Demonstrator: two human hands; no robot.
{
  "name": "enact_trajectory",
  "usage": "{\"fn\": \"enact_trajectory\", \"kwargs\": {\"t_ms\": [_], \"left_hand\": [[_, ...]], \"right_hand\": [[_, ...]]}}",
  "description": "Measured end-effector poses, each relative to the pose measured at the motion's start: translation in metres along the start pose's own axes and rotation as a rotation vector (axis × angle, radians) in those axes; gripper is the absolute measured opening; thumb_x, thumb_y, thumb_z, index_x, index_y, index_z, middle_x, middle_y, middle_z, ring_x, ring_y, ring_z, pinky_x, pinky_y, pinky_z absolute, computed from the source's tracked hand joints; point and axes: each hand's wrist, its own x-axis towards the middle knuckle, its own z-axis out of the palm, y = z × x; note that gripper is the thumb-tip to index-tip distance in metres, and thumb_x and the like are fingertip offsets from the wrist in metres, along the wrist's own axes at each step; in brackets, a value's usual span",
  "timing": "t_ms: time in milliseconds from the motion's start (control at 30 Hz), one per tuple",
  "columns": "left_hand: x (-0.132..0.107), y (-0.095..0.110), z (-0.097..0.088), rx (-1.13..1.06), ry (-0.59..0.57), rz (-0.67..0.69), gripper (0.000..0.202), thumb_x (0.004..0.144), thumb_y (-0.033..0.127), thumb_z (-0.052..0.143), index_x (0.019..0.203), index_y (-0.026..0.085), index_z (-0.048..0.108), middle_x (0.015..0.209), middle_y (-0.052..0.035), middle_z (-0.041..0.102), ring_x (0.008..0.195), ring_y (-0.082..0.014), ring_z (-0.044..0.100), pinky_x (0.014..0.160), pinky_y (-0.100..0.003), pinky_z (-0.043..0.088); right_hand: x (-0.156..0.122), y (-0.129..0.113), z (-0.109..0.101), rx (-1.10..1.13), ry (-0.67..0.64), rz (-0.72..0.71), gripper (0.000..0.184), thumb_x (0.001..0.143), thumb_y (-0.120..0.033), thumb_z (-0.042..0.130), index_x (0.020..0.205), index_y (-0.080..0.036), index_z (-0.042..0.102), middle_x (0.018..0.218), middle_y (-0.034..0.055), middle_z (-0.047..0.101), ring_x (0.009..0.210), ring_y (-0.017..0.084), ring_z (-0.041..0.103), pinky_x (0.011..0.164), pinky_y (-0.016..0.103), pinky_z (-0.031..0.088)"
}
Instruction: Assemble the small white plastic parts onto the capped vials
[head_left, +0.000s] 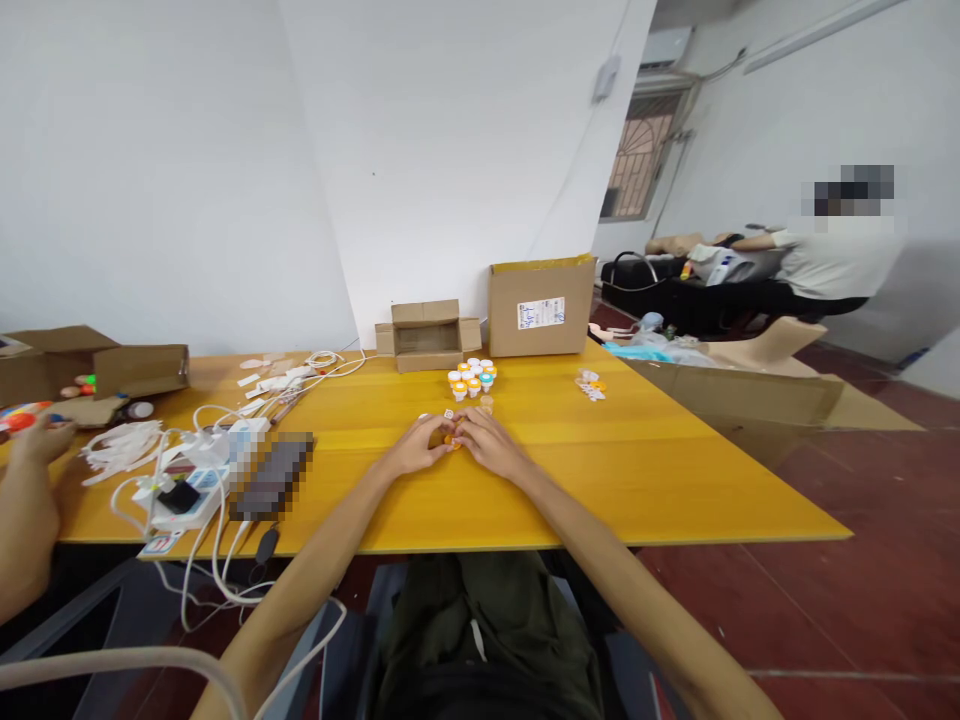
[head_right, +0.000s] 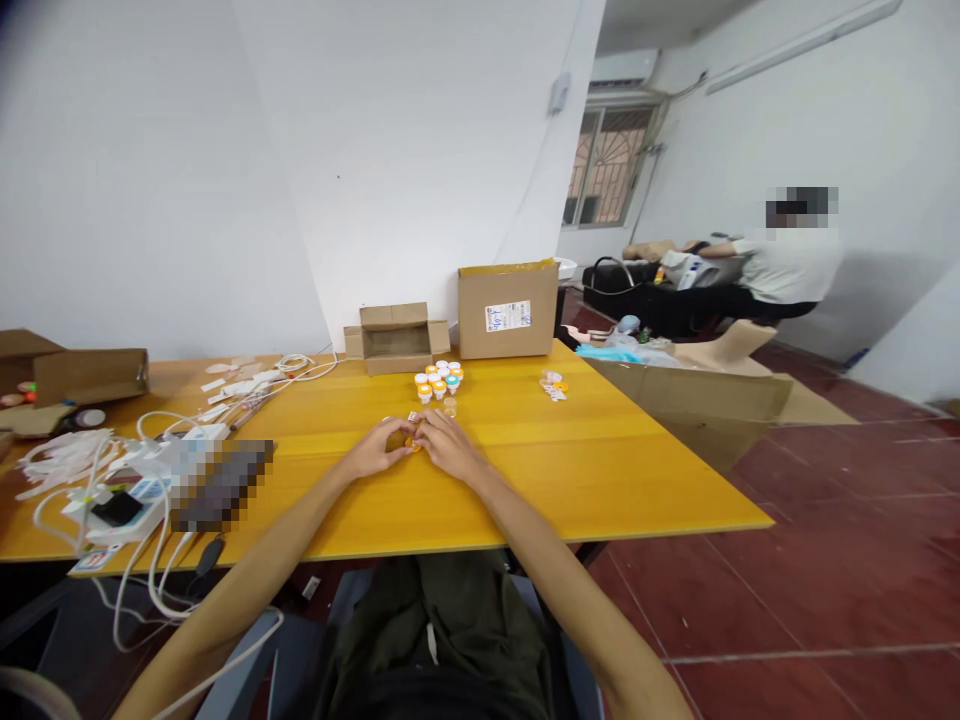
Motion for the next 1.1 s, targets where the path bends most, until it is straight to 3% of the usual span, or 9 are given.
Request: {"fn": "enact_trajectory", "kwargs": {"t_ms": [800,1100], "left_hand": [[0.0,0.005,-0.002,0.017,-0.017,-0.011,0.017,0.088,0.033,0.062,0.101,0.022,0.067,0.102,-0.0044,0.069,0.1,-0.021,0.062,0.098,-0.038,0.047],[0.0,0.005,-0.002,0.042,-0.013,0.002,0.018,0.088,0.034,0.061,0.1,0.022,0.065,0.104,-0.0057,0.07,0.101,-0.0213,0.063,0.096,-0.038,0.047]], "right_hand": [[-0.002,-0.002,-0.005,-0.05,-0.043,-0.009,0.019,0.092,-0.012,0.052,0.09,-0.022,0.069,0.107,0.0091,0.063,0.101,0.022,0.059,0.088,0.039,0.048],[-0.002,-0.009,-0.013,-0.08,-0.072,-0.045,0.029,0.081,-0.003,0.052,0.091,-0.023,0.071,0.109,0.0083,0.063,0.104,0.023,0.057,0.09,0.04,0.05]]}}
